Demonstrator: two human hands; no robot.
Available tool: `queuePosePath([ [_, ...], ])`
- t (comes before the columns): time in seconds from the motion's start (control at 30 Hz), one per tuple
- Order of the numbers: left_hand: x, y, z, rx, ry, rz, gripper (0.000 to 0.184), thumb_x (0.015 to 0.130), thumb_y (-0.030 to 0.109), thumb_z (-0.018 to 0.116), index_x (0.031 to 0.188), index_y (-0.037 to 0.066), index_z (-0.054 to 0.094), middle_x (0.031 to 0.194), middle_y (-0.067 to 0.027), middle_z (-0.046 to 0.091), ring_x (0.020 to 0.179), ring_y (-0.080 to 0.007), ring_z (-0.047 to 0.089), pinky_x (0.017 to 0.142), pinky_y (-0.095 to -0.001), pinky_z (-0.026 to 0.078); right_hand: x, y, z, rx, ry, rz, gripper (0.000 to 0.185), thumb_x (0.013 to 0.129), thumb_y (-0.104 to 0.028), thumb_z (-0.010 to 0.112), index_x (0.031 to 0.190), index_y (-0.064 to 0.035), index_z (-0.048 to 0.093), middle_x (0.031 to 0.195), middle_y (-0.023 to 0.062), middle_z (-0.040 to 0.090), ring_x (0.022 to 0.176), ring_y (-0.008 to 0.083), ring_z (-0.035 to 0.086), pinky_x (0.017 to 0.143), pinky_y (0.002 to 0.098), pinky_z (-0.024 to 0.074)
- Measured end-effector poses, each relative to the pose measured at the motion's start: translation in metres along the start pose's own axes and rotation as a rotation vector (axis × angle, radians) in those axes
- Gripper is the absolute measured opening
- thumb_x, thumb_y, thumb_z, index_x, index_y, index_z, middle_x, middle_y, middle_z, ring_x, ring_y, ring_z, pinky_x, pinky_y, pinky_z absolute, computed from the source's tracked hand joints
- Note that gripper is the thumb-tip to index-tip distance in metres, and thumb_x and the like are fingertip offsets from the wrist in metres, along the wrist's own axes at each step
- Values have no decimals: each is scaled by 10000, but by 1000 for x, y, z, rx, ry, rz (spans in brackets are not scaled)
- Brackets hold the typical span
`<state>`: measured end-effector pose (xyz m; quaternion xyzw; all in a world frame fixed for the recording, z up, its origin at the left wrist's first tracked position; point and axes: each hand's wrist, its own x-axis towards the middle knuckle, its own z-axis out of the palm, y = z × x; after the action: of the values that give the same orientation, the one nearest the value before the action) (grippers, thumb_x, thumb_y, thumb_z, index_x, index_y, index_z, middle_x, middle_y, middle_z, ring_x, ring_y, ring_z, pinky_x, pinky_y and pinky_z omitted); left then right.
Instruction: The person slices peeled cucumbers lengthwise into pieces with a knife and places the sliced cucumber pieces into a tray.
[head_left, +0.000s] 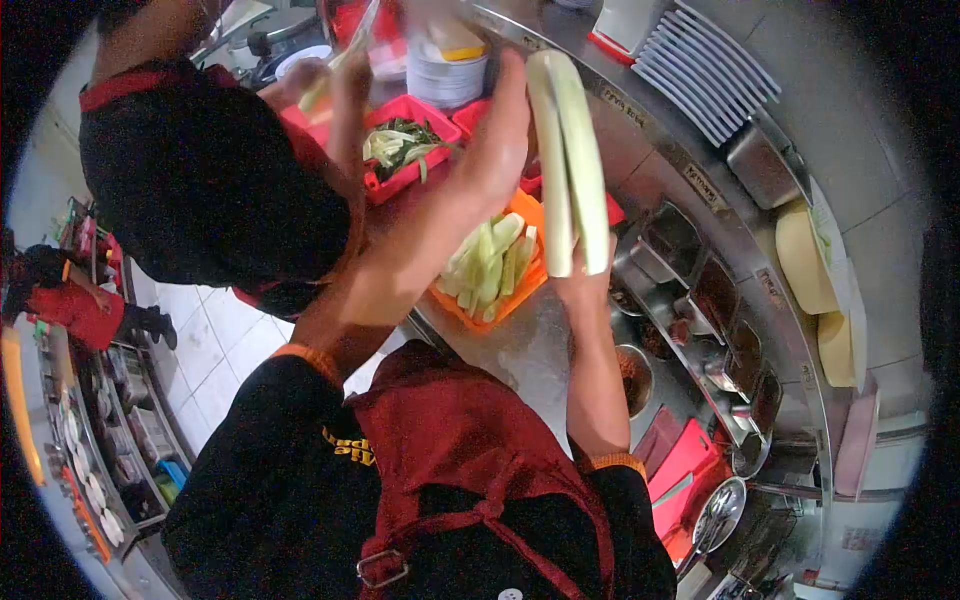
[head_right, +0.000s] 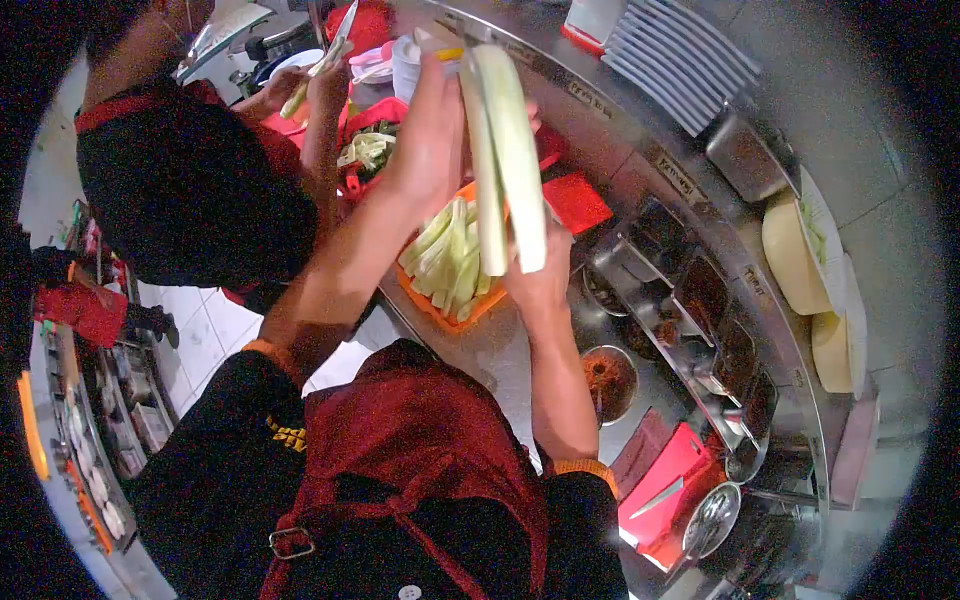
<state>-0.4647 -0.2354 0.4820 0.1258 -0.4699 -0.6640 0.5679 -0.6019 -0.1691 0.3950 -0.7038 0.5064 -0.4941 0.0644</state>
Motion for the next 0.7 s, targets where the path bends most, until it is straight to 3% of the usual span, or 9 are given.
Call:
queuePosePath([
  [0.03, -7, -5, 2, 42, -45, 54, 578, 1016, 523, 205, 1097, 25, 486, 848, -111, 594, 730, -215, 621, 655, -342, 521, 0, 7, -1, 46, -14, 95, 265, 859, -172, 575, 1049, 9, 614, 843, 191, 656, 730, 322, 669, 676, 398, 527],
  [0.17, -29, -4, 8, 651, 56, 266, 374, 778, 209, 723, 1010, 1, 517, 829, -60, 548, 743, -183, 573, 656, -333, 487, -7, 16, -1, -328, 120, -75, 215, 868, -217, 569, 879, -5, 533, 703, 222, 579, 666, 419, 607, 585, 441, 490],
  [0.27, -33, -9, 9, 792, 159, 235, 416, 720, 178, 720, 1023, -21, 517, 853, -121, 599, 775, -241, 622, 683, -371, 503, -6, 25, -1, -418, 220, -140, 355, 855, -383, 608, 814, -37, 543, 630, 170, 552, 560, 367, 584, 500, 433, 465],
  [0.37, -45, 0, 16, 810, 40, -20, 444, 694, 177, 710, 1046, -20, 524, 887, -178, 635, 819, -293, 656, 708, -404, 511, -3, 31, -3, -460, 252, -159, 354, 854, -387, 604, 796, -46, 530, 620, 157, 543, 549, 353, 581, 478, 430, 457],
  [0.4, -49, -9, 15, 903, 97, 186, 458, 696, 186, 710, 1062, -21, 530, 897, -194, 646, 841, -320, 663, 726, -421, 513, 3, 33, -3, -450, 300, -181, 358, 845, -385, 609, 775, -47, 514, 605, 152, 534, 530, 358, 573, 466, 441, 453],
  [0.5, -60, -14, 8, 963, 84, 122, 472, 692, 195, 708, 1064, -33, 528, 888, -191, 643, 837, -323, 661, 730, -407, 517, 19, 31, -5, -437, 292, -203, 343, 870, -366, 580, 770, -44, 519, 586, 164, 538, 519, 379, 570, 473, 462, 456],
  [0.53, -71, -3, 12, 982, -4, -86, 484, 696, 206, 707, 1068, -46, 528, 907, -187, 645, 851, -319, 660, 747, -399, 519, 30, 28, -5, -318, 337, -18, 336, 899, -341, 551, 763, -35, 534, 588, 198, 559, 532, 415, 577, 494, 494, 460],
  [0.63, -98, -85, -46, 984, 12, 180, 516, 694, 225, 710, 1104, -33, 530, 959, -179, 645, 887, -307, 654, 771, -398, 517, 47, 42, -20, -396, 332, 0, 354, 930, -335, 522, 780, -17, 566, 654, 258, 593, 603, 452, 598, 531, 533, 459],
  [0.7, -98, -98, -79, 1046, 64, -210, 558, 683, 231, 718, 1137, -30, 524, 1021, -183, 635, 942, -305, 640, 810, -403, 510, 31, 60, -6, -341, 233, 18, 359, 938, -336, 512, 789, -15, 571, 657, 258, 596, 605, 454, 597, 534, 530, 461],
])
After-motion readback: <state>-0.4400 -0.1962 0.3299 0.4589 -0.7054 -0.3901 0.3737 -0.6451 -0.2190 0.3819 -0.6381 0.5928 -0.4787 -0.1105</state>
